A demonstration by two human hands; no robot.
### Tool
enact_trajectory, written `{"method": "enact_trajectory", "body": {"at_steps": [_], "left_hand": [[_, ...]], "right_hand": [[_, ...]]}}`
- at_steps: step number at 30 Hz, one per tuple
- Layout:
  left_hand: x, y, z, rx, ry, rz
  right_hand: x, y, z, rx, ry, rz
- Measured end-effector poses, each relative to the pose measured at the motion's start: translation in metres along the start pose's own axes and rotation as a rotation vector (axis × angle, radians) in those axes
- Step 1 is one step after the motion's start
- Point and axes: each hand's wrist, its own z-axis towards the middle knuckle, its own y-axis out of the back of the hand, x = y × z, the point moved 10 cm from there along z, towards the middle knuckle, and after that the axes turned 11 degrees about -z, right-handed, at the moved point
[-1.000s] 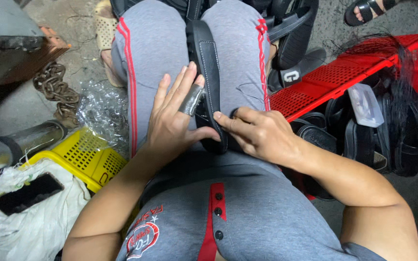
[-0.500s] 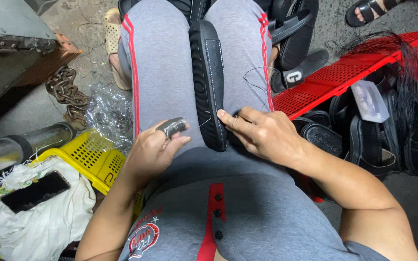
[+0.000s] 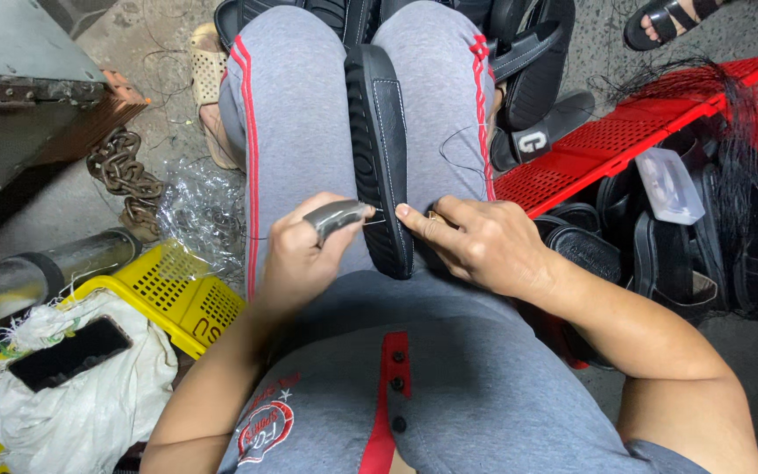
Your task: The person sits on the floor and sews a black shoe using a needle and thread. They repeatedly push the needle through the shoe sole and pull the thread tight to secure the stitching.
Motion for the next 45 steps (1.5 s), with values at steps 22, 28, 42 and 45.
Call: {"method": "enact_trajectory", "body": {"at_steps": [22,28,42,45], "left_hand": [[-0.023,0.002,0.014,-0.02,-0.285,0.687],[-0.035,-0.033,0.01,0.067,-0.3,0.545],[-0.029,-0.052,-0.007,0.206,-0.386,0.615],[-0.037,-0.053,-0.01,0.175,-0.429,0.654]], "right_hand": [[-0.019,0.011,-0.023,0.267,-0.086,0.371],[-0.034,0.0,-0.036,0.163,-0.274,0.544],[-0.022,-0.027,-0.045,0.152,-0.338,0.468],[-0.022,-0.031,-0.044,0.158,-0.35,0.443]]}}
